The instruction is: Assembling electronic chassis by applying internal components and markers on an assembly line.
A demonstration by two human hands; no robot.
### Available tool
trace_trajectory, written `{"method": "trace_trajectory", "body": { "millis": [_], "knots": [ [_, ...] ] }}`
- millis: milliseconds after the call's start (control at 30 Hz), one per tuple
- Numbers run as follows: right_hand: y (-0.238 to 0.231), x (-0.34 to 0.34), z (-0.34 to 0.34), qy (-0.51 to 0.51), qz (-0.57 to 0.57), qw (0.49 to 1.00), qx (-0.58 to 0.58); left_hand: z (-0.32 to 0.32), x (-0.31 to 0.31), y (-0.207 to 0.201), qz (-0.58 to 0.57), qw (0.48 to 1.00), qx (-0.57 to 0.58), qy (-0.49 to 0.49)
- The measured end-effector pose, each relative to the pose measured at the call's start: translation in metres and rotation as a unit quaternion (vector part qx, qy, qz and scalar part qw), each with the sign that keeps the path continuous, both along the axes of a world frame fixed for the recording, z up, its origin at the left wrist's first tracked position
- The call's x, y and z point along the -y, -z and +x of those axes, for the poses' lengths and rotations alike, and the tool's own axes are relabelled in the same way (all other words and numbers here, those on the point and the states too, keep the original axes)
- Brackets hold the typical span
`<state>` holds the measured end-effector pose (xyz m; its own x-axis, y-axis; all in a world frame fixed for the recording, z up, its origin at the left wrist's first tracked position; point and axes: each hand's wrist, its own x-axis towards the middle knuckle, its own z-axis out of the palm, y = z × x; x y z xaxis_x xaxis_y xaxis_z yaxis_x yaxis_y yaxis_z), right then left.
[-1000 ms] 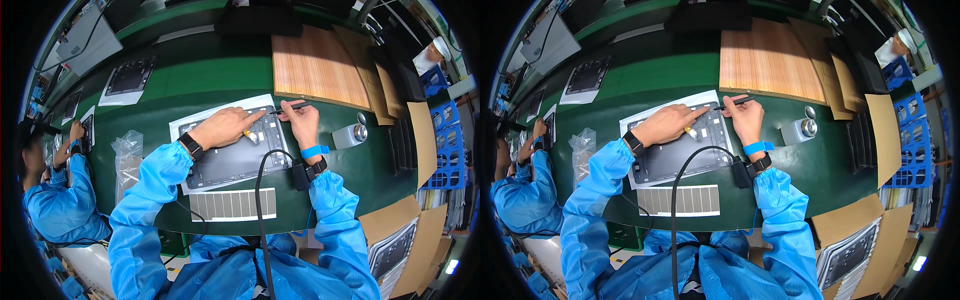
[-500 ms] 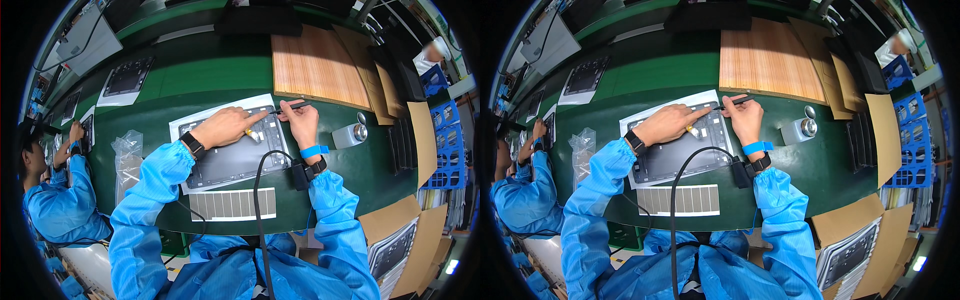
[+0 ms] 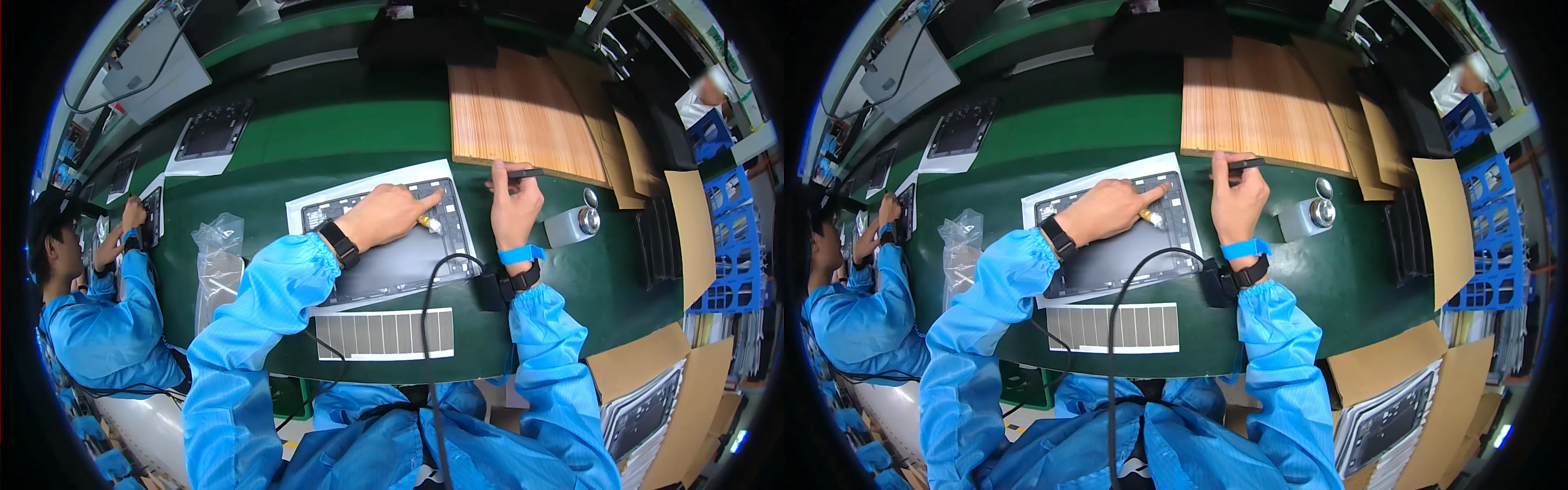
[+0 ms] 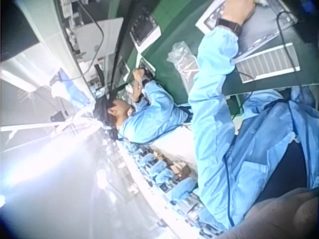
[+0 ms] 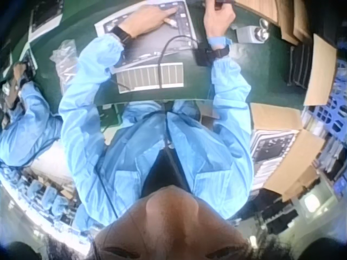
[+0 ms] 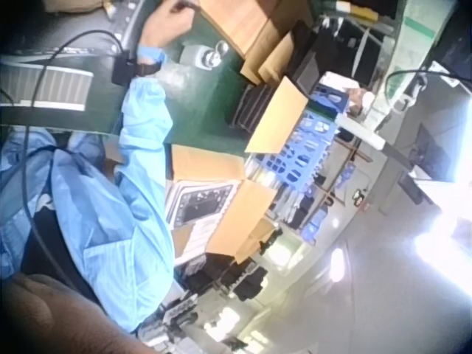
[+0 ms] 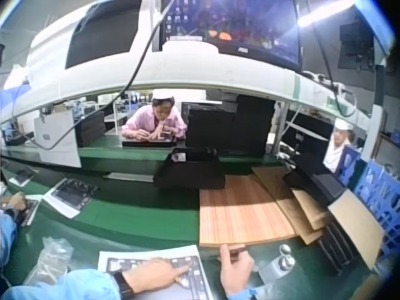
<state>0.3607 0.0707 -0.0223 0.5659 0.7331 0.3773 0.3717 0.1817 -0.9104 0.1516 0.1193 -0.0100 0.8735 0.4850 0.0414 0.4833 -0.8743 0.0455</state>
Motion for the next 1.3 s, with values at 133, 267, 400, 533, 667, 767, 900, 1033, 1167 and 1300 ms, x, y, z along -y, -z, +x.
{"method": "trace_trajectory", "body": {
  "millis": [133, 267, 400, 533, 667, 767, 900, 1033, 1167, 1300],
  "knots": [
    [-0.011, 0.012, 0.0, -0.137, 0.048, 0.93, 0.338, -0.018, 0.02, -0.017, -0.025, 0.982, 0.181, -0.045],
    [-0.004, 0.025, 0.002, -0.204, -0.149, 0.852, 0.458, -0.088, 0.06, -0.044, -0.027, 0.892, 0.283, -0.353],
    [-0.004, 0.022, -0.003, -0.176, -0.112, 0.906, 0.369, -0.16, 0.088, 0.01, -0.028, 0.848, 0.142, -0.51],
    [0.01, 0.022, -0.005, -0.197, -0.202, 0.91, 0.303, -0.137, 0.089, 0.028, -0.031, 0.847, 0.191, -0.495],
    [0.013, 0.023, -0.012, -0.165, -0.183, 0.922, 0.298, -0.133, 0.055, 0.045, 0.014, 0.865, 0.155, -0.477],
    [0.007, 0.023, -0.01, -0.168, -0.169, 0.925, 0.296, -0.149, -0.011, 0.052, 0.063, 0.872, 0.161, -0.459],
    [0.01, 0.026, -0.01, -0.17, -0.178, 0.916, 0.317, -0.154, -0.123, 0.055, 0.084, 0.879, 0.135, -0.45],
    [0.021, 0.029, -0.009, -0.149, -0.158, 0.923, 0.316, -0.152, -0.213, 0.07, 0.104, 0.875, 0.084, -0.465],
    [0.015, 0.03, -0.009, -0.147, -0.166, 0.924, 0.311, -0.172, -0.261, 0.078, 0.082, 0.888, 0.028, -0.451],
    [0.005, 0.04, -0.018, -0.211, -0.134, 0.903, 0.35, -0.187, -0.248, 0.044, 0.131, 0.884, 0.058, -0.446]
  ]
}}
